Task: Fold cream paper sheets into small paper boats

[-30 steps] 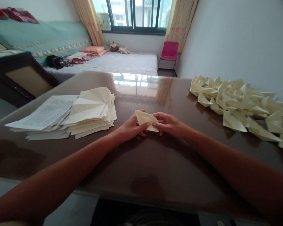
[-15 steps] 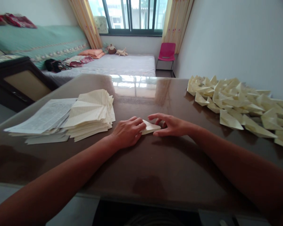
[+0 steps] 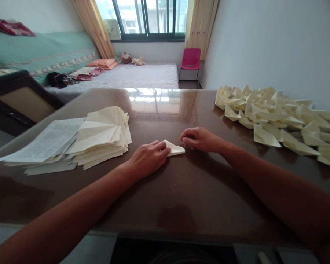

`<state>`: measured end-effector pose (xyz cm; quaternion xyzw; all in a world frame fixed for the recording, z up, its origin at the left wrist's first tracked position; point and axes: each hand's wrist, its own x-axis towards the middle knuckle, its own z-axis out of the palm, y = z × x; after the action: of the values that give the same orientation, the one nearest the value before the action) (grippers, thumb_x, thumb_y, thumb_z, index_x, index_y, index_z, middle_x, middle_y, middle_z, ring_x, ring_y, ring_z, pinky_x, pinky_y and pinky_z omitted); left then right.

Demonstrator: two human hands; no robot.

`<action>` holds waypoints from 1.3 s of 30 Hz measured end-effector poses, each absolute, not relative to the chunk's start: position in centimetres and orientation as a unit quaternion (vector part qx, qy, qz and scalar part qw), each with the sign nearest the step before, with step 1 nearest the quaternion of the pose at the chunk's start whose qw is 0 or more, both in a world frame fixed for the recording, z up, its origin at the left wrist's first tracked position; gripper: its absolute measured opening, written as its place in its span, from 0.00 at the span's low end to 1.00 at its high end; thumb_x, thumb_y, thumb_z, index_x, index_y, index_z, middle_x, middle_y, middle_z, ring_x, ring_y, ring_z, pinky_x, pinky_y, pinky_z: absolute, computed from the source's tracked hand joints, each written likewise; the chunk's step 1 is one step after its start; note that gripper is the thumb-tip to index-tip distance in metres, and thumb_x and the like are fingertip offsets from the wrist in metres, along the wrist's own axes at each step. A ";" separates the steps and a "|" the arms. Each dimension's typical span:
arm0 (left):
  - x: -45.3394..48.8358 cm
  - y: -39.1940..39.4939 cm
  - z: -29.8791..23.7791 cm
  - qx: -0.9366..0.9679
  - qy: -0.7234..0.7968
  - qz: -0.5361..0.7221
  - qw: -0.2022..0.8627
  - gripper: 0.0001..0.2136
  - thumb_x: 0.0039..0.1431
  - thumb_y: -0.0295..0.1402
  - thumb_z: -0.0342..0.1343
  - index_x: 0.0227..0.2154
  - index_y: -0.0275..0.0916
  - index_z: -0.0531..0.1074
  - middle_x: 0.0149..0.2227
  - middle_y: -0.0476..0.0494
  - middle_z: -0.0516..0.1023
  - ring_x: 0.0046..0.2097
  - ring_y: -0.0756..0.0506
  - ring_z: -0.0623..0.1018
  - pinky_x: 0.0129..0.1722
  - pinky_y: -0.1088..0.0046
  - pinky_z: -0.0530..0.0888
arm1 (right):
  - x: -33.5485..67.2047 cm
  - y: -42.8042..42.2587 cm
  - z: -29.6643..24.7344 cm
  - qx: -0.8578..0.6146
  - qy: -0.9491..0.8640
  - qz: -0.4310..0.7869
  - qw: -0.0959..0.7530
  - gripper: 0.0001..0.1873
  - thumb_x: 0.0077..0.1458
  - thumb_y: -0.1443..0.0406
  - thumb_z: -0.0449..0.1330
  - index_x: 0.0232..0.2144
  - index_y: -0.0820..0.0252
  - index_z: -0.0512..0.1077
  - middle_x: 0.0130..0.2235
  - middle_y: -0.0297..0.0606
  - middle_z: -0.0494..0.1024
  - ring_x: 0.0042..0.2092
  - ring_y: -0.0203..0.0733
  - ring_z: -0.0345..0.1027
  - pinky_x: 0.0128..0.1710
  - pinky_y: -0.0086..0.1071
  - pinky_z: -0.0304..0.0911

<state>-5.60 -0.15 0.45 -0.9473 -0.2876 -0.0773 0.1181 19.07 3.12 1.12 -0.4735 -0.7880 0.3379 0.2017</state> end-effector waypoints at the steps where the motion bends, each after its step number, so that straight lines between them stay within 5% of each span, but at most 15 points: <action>1: -5.7 -0.1 0.3 -0.946 -0.293 -0.084 0.108 0.11 0.65 0.31 0.45 0.44 0.39 0.71 0.38 0.45 0.73 0.39 0.46 0.72 0.38 0.71 0.71 | 19.1 3.1 1.3 -0.472 -0.791 0.330 0.207 0.09 0.53 0.65 0.56 0.35 0.62 0.74 0.27 0.34 0.77 0.24 0.32 0.66 0.26 0.26 0.59; 7: -5.9 0.1 0.3 -0.940 -0.310 -0.113 0.084 0.14 0.63 0.30 0.46 0.51 0.41 0.67 0.40 0.46 0.73 0.39 0.47 0.74 0.35 0.73 0.71 | 19.4 3.2 1.4 -0.416 -0.823 0.347 0.172 0.13 0.49 0.66 0.61 0.40 0.60 0.74 0.34 0.34 0.78 0.30 0.33 0.67 0.30 0.25 0.60; 12: -6.2 0.1 0.6 -0.934 -0.319 -0.140 0.074 0.17 0.61 0.31 0.47 0.53 0.43 0.65 0.39 0.47 0.74 0.38 0.48 0.74 0.31 0.74 0.69 | 18.3 2.4 1.1 -0.377 -0.822 0.340 0.257 0.15 0.52 0.68 0.59 0.43 0.59 0.74 0.31 0.31 0.75 0.31 0.32 0.66 0.32 0.25 0.60; 21: -6.5 0.5 1.0 -0.931 -0.297 -0.210 -0.042 0.12 0.64 0.28 0.44 0.46 0.39 0.68 0.39 0.45 0.74 0.39 0.48 0.73 0.37 0.74 0.68 | 17.2 1.5 1.2 -0.320 -0.826 0.306 0.348 0.11 0.51 0.58 0.65 0.32 0.60 0.75 0.37 0.35 0.71 0.29 0.30 0.60 0.25 0.25 0.56; 25: -6.6 0.6 0.9 -0.930 -0.294 -0.214 -0.062 0.10 0.64 0.28 0.45 0.44 0.39 0.69 0.40 0.44 0.74 0.41 0.47 0.73 0.39 0.73 0.69 | 16.9 1.2 1.0 -0.328 -0.816 0.330 0.343 0.13 0.50 0.56 0.66 0.30 0.61 0.73 0.31 0.32 0.71 0.29 0.31 0.61 0.25 0.24 0.55; 35: -7.0 1.1 0.9 -0.915 -0.302 -0.262 -0.049 0.07 0.62 0.29 0.49 0.38 0.39 0.72 0.37 0.44 0.76 0.39 0.47 0.73 0.38 0.72 0.70 | 16.4 0.7 0.9 -0.407 -0.783 0.254 0.396 0.17 0.47 0.55 0.67 0.27 0.59 0.67 0.25 0.28 0.69 0.24 0.30 0.58 0.25 0.25 0.56; 39: -6.9 1.0 0.9 -0.914 -0.304 -0.263 -0.058 0.08 0.61 0.29 0.49 0.39 0.39 0.72 0.37 0.45 0.76 0.38 0.48 0.74 0.37 0.74 0.71 | 16.2 0.6 0.7 -0.385 -0.797 0.245 0.396 0.13 0.51 0.56 0.65 0.32 0.59 0.71 0.31 0.33 0.73 0.26 0.31 0.62 0.26 0.26 0.58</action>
<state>-6.92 1.01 0.85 -0.9138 -0.3041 -0.2628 -0.0583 16.21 0.55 0.74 -0.3851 -0.7967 0.2453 0.3960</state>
